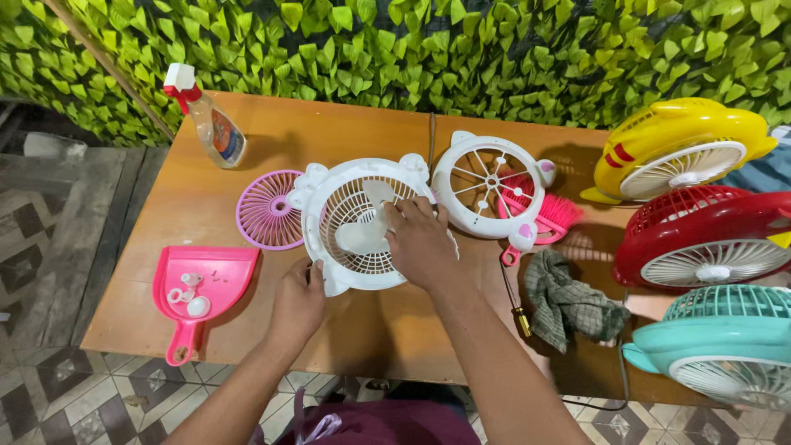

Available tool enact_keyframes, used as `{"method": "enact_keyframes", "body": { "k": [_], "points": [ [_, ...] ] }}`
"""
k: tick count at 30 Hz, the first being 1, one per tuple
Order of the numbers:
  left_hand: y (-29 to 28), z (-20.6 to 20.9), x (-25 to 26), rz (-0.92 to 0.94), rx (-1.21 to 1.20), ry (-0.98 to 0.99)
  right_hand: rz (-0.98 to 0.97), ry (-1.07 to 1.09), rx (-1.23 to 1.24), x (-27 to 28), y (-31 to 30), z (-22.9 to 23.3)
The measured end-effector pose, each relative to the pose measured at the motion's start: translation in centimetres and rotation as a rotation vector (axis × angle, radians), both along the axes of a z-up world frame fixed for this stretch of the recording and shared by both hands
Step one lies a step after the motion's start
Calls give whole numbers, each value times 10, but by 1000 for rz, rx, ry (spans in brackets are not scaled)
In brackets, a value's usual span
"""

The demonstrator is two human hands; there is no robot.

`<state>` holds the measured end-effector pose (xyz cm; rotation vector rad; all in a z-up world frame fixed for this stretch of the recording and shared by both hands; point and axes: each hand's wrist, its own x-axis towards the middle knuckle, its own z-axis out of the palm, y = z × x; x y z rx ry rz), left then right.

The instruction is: The person disassembles a small white electric fan by removing the front grille and fan blades, then wipes the components with a cloth. They reassemble the fan by placing the blades back, securing the grille, and tightening screws with a screwdriver.

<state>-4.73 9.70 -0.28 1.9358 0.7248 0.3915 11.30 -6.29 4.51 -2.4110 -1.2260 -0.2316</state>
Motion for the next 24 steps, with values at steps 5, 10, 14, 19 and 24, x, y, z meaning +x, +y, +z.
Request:
{"method": "enact_keyframes", "body": {
  "k": [5,10,14,19,24],
  "points": [
    [-12,-6,-10,4,79,-6,67,-42,-79,4,11,-13],
    [-22,0,-11,7,104,58,127,-40,-33,10,5,-17],
    [-26,5,-12,59,114,77,181,-52,3,9,6,-11],
    [-31,11,-11,90,133,166,211,-332,-144,2,12,-5],
    [-35,16,-9,117,182,141,242,-454,-329,0,16,-7]
  ]
}}
